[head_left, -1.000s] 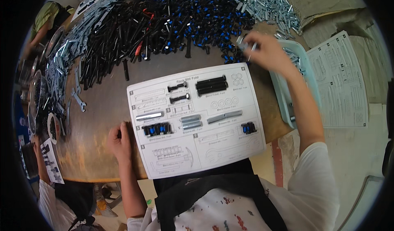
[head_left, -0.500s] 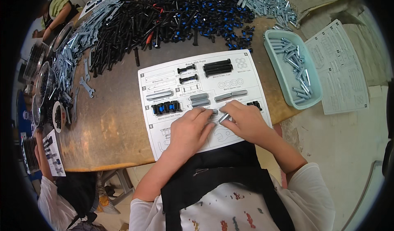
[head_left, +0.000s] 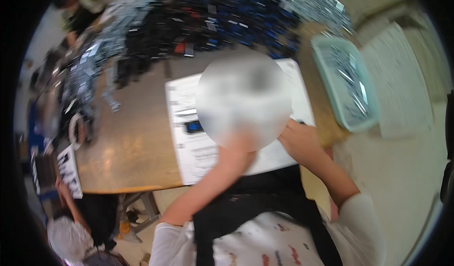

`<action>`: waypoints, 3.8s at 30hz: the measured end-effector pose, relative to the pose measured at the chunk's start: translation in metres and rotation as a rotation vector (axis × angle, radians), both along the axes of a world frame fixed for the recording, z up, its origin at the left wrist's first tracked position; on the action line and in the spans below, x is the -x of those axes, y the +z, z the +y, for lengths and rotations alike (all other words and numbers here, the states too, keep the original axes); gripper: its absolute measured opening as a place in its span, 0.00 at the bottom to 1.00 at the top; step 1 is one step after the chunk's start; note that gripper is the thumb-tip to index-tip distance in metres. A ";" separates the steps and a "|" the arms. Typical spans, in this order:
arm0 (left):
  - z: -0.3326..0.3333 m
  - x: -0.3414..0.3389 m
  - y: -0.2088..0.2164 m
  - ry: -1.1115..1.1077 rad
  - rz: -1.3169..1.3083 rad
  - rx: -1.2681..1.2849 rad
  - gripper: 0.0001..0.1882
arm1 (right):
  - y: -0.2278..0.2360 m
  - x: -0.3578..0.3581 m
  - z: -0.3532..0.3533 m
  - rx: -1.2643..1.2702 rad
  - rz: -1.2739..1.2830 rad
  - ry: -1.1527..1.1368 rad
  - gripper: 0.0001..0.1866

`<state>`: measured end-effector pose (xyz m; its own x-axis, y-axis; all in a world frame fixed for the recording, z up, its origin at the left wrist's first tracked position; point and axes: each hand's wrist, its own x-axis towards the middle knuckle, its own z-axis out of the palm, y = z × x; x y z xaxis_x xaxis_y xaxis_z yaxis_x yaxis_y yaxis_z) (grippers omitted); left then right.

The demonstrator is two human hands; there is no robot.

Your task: The person assembles small hardware components on a printed instruction sheet at a workbench. They pick up black plastic pieces, blue fasteners, and silver bolts, then place them into designated slots on the sheet. A wrench is briefly handled and placed on the sheet. The person repeats this process with multiple sets of components.

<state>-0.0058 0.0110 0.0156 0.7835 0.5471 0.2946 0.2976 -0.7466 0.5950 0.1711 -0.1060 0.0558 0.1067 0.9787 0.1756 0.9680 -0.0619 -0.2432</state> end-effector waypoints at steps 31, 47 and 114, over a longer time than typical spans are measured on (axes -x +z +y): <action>0.396 0.262 0.030 1.146 0.585 0.140 0.21 | 0.033 0.031 0.031 -0.137 0.418 -0.208 0.05; 0.458 0.190 0.035 1.040 0.671 0.224 0.24 | 0.034 0.044 0.031 -0.112 0.402 -0.230 0.05; -0.023 0.011 0.053 -0.254 0.053 -0.133 0.26 | 0.012 -0.027 -0.098 -0.056 0.179 -0.034 0.20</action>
